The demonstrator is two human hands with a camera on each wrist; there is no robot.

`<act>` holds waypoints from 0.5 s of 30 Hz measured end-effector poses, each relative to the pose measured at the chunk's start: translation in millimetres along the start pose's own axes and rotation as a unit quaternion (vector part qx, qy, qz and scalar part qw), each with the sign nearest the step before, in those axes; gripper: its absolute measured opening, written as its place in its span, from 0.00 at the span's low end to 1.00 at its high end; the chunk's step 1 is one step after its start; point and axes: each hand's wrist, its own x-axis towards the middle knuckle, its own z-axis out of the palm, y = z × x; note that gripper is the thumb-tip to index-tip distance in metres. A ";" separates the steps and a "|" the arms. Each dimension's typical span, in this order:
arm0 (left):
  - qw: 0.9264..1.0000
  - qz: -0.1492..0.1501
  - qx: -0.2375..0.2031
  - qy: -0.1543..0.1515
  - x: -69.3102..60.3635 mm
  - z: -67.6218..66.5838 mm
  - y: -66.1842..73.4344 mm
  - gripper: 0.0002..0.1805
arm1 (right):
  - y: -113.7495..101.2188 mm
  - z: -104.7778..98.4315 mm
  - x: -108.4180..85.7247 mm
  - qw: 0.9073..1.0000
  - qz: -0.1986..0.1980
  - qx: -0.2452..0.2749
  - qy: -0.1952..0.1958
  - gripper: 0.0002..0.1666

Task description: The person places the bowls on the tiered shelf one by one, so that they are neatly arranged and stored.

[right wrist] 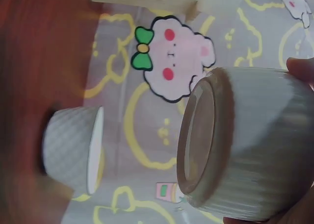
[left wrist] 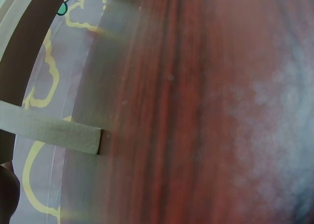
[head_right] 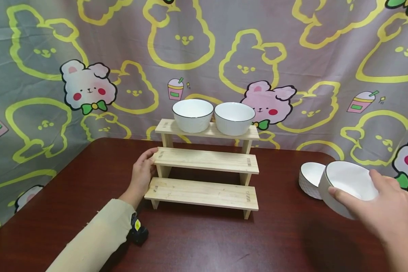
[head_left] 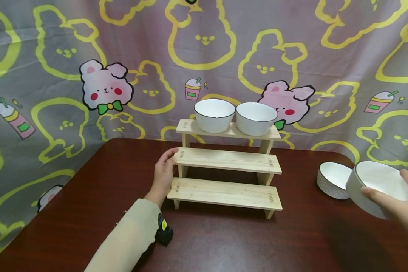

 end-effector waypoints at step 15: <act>1.000 -0.003 0.003 0.001 -0.1 0.7 1.6 0.19 | -41.3 -17.1 11.3 0.999 -0.046 -0.027 -0.002 0.54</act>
